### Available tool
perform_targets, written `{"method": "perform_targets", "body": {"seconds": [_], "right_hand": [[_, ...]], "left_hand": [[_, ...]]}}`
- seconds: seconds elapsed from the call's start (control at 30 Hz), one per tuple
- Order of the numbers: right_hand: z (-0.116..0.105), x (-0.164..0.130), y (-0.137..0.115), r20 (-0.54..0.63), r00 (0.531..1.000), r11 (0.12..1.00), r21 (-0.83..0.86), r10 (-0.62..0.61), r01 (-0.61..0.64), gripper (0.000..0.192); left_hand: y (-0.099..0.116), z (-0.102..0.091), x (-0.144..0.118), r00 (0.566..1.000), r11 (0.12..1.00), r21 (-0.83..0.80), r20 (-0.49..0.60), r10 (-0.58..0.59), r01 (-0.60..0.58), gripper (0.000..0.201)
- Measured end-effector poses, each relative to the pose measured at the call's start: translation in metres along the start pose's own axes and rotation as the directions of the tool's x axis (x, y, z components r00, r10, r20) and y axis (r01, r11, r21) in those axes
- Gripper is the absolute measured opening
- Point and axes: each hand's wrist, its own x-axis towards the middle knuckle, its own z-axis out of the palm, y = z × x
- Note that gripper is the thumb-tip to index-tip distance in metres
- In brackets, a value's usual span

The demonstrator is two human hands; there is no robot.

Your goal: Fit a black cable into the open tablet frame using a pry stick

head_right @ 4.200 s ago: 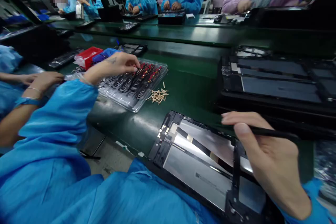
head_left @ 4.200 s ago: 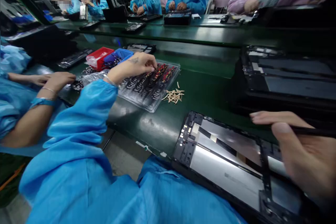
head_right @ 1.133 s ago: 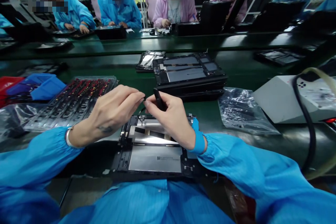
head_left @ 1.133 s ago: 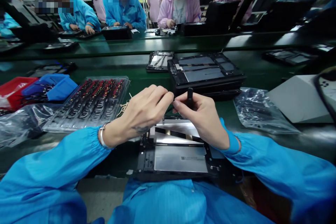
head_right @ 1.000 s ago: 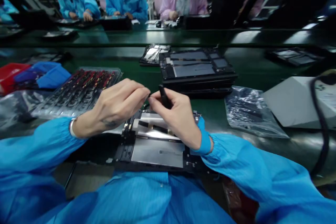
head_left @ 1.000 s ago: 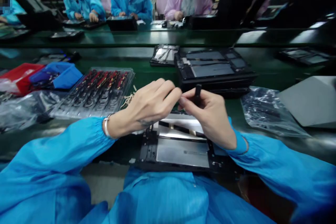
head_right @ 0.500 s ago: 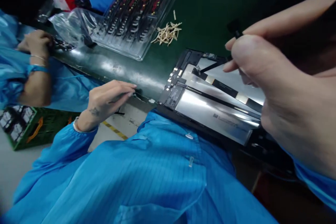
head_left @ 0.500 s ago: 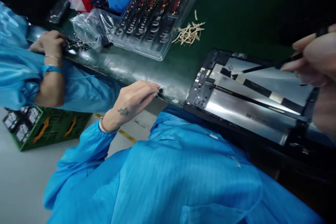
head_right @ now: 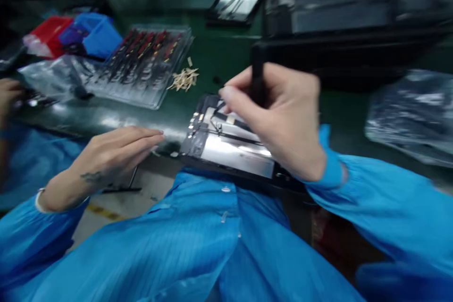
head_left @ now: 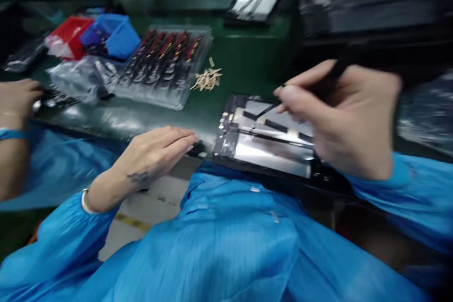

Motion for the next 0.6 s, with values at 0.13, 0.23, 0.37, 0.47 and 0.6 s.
{"method": "perform_targets", "body": {"seconds": [0.13, 0.23, 0.37, 0.47, 0.6], "right_hand": [[0.005, 0.008, -0.004, -0.078, 0.997, 0.999, -0.035, 0.012, -0.015, 0.011], [0.002, 0.010, -0.002, -0.096, 0.995, 0.999, -0.029, 0.039, -0.042, 0.012], [0.000, 0.013, 0.001, -0.078, 0.997, 0.999, 0.046, 0.028, -0.025, 0.013], [-0.002, 0.017, 0.006, -0.066, 0.998, 0.999, 0.048, 0.020, -0.017, 0.018], [-0.003, 0.022, 0.012, 0.024, 0.998, 0.998, 0.025, 0.057, -0.057, 0.023]], "left_hand": [[0.003, -0.005, 0.085, 0.936, 0.970, 0.201, -0.295, 0.193, -0.136, 0.017], [0.009, -0.002, 0.132, 0.881, 0.946, 0.291, -0.398, 0.254, -0.142, 0.029], [0.006, 0.005, 0.151, 0.886, 0.957, 0.278, -0.418, 0.198, -0.083, 0.034], [-0.001, 0.008, 0.149, 0.898, 0.996, -0.079, -0.439, 0.002, -0.040, 0.029], [-0.005, 0.005, 0.151, 0.889, 0.751, -0.658, -0.309, -0.339, 0.057, 0.024]]}}
